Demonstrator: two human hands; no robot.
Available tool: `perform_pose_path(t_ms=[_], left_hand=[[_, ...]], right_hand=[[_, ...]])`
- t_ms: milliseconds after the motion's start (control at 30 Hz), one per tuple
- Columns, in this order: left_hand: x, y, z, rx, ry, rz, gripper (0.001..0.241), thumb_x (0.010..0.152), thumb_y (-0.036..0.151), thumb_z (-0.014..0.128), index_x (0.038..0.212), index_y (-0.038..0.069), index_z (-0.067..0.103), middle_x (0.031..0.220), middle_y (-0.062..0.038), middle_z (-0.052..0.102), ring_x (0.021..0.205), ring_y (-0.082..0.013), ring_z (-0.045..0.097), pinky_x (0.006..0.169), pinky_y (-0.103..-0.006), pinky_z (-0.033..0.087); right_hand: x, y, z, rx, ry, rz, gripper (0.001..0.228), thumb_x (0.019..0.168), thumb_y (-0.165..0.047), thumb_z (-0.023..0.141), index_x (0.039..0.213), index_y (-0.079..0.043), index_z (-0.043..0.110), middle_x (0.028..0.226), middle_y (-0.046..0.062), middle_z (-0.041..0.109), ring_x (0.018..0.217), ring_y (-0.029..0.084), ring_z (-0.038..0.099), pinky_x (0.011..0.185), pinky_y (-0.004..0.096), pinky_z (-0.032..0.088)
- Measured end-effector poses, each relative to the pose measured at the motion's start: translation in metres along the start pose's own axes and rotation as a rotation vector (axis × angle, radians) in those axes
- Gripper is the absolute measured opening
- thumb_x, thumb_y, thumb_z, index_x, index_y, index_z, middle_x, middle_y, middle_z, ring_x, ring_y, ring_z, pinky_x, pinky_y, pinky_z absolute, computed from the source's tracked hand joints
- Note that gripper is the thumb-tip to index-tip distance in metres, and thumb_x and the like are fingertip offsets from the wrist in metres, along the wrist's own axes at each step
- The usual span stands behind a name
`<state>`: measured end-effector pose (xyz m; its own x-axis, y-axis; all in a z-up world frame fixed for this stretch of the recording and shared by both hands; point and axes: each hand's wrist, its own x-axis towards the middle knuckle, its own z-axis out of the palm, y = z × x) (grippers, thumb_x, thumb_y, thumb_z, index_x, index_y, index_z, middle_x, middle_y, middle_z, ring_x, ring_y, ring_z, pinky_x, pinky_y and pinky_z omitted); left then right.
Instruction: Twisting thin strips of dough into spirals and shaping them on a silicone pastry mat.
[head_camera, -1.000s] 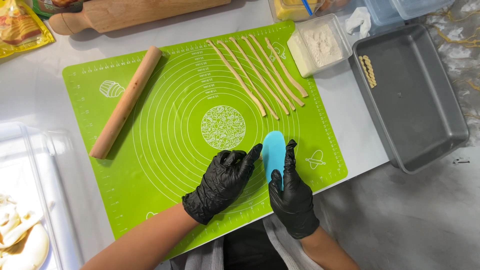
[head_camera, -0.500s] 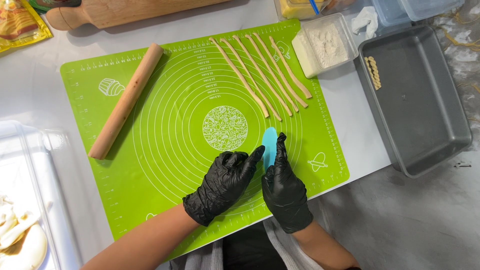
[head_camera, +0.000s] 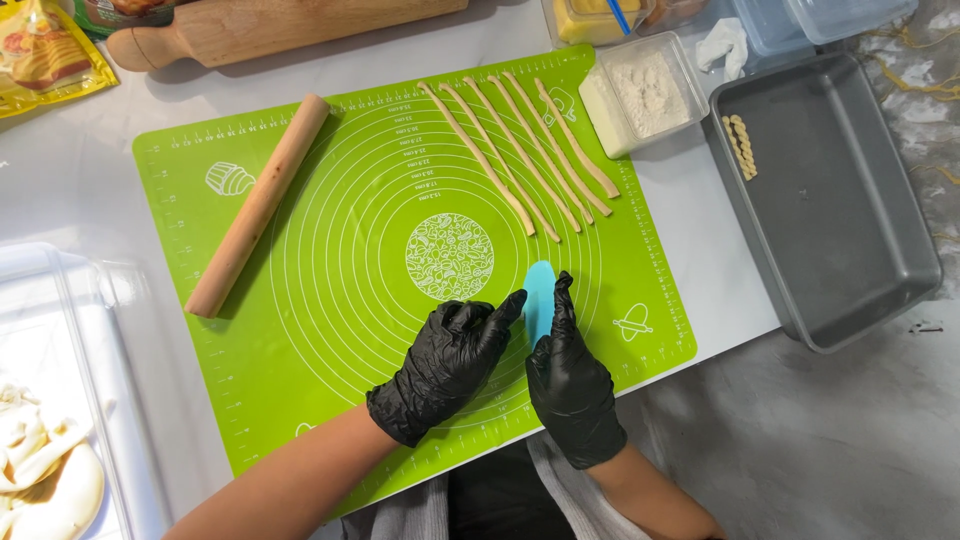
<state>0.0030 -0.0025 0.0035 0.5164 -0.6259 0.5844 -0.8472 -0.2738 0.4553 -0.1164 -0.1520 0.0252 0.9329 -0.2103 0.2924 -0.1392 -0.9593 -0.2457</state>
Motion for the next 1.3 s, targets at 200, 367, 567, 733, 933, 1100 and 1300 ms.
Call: perform_pose_path(t_ms=[200,367,567,733,933,1100,1300], left_hand=[[-0.007,-0.006,0.007,0.138,0.139,-0.076,0.046,0.092,0.017,0.070,0.137,0.015,0.065,0.095,-0.006,0.068,0.090,-0.0265,0.068,0.081,-0.0391,0.054],[0.013,-0.022,-0.031,0.144,0.242,-0.186,0.038,0.090,0.018,0.077,0.128,0.016,0.071,0.099,0.002,0.071,0.090,-0.0213,0.068,0.083,-0.0367,0.051],[0.015,-0.037,-0.054,0.207,0.105,-0.341,0.026,0.089,0.025,0.082,0.112,0.021,0.071,0.090,0.004,0.070,0.088,-0.0237,0.068,0.081,-0.0389,0.052],[-0.009,-0.028,-0.040,0.201,-0.071,-0.473,0.023,0.081,0.031,0.085,0.098,0.024,0.071,0.079,-0.001,0.069,0.078,-0.0304,0.069,0.073,-0.0455,0.054],[-0.014,-0.017,-0.032,0.154,-0.152,-0.563,0.030,0.083,0.034,0.084,0.106,0.022,0.069,0.086,-0.004,0.066,0.086,-0.0326,0.068,0.076,-0.0484,0.052],[-0.010,-0.016,-0.031,0.065,-0.211,-0.698,0.020,0.084,0.037,0.081,0.097,0.026,0.071,0.088,-0.003,0.064,0.095,-0.0323,0.065,0.080,-0.0454,0.050],[-0.012,-0.018,-0.021,0.068,-0.295,-0.703,0.018,0.081,0.036,0.082,0.092,0.027,0.071,0.090,-0.003,0.061,0.097,-0.0308,0.063,0.083,-0.0455,0.050]], right_hand=[[0.022,-0.005,-0.001,0.081,0.113,0.229,0.068,0.096,-0.026,0.066,0.158,-0.010,0.044,0.118,0.020,0.073,0.092,0.040,0.074,0.072,0.054,0.062],[0.033,0.027,-0.059,0.107,0.368,0.408,0.071,0.097,-0.011,0.071,0.162,-0.014,0.045,0.134,0.023,0.066,0.113,0.041,0.066,0.089,0.052,0.056],[0.025,0.128,-0.031,0.056,0.330,0.316,0.065,0.095,-0.014,0.081,0.154,-0.009,0.056,0.135,0.024,0.062,0.118,0.047,0.061,0.096,0.058,0.053],[0.035,0.095,-0.038,-0.142,0.337,0.269,0.068,0.091,-0.025,0.084,0.151,-0.008,0.057,0.148,0.019,0.039,0.131,0.046,0.038,0.112,0.060,0.034],[0.040,0.056,-0.005,0.168,0.147,-0.276,0.038,0.078,-0.041,0.089,0.114,-0.031,0.079,0.124,-0.008,0.072,0.119,0.016,0.066,0.113,0.038,0.043],[0.063,-0.007,-0.037,0.143,0.116,-0.285,0.031,0.100,-0.014,0.069,0.123,0.007,0.071,0.098,0.030,0.064,0.107,0.047,0.059,0.103,0.048,0.044],[0.055,0.015,0.005,0.100,0.112,-0.190,0.038,0.092,-0.031,0.072,0.123,-0.007,0.074,0.103,0.016,0.068,0.108,0.030,0.061,0.101,0.036,0.044]])
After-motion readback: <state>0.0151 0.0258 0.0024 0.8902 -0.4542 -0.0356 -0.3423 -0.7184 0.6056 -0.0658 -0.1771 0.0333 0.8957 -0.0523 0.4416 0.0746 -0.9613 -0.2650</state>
